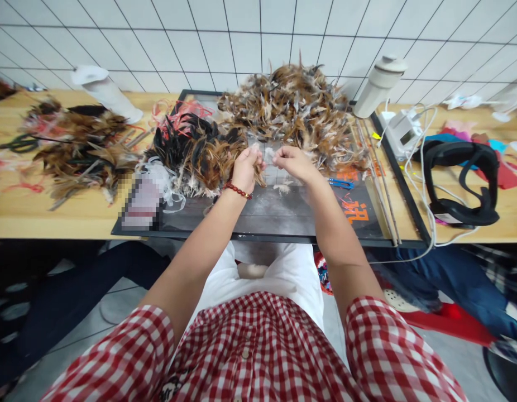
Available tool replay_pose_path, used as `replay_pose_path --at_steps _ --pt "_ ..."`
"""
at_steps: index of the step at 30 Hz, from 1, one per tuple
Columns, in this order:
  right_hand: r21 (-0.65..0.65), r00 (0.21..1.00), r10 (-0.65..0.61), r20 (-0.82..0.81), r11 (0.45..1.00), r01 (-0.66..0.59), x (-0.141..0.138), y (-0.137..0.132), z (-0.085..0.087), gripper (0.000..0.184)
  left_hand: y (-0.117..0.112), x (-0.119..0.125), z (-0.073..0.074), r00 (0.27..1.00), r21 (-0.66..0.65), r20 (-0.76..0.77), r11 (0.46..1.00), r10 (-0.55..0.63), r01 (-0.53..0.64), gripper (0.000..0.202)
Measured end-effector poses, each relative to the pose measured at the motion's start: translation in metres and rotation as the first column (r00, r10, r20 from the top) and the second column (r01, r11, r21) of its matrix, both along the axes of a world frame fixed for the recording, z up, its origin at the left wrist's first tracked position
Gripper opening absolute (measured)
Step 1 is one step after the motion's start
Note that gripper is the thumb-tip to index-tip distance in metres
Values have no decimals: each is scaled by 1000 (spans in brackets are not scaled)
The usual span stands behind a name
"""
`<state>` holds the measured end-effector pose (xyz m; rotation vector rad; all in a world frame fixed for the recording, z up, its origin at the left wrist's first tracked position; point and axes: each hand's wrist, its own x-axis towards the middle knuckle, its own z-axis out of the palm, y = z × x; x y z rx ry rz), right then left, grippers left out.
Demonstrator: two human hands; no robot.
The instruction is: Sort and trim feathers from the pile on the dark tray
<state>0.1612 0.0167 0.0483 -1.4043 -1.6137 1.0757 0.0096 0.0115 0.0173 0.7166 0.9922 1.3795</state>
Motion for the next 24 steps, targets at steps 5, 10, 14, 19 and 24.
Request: replay_pose_path --at_steps 5,10,14,19,24 --pt "-110 960 26 -277 992 -58 -17 -9 2 22 1 1 -4 1000 38 22 999 2 -3 29" --pt "-70 957 13 -289 997 -35 -30 -13 -4 39 1 5 -3 997 35 74 999 23 -26 25" --pt "48 991 8 -130 999 -2 -29 -10 -12 47 -2 7 2 997 4 67 999 42 -42 26" --pt "138 992 47 -117 990 -30 -17 -4 -12 57 -7 6 9 999 -97 -18 994 46 -48 30" --pt "152 963 83 -256 987 -45 -5 -1 -5 53 -8 4 10 997 -65 -53 996 63 -66 30"
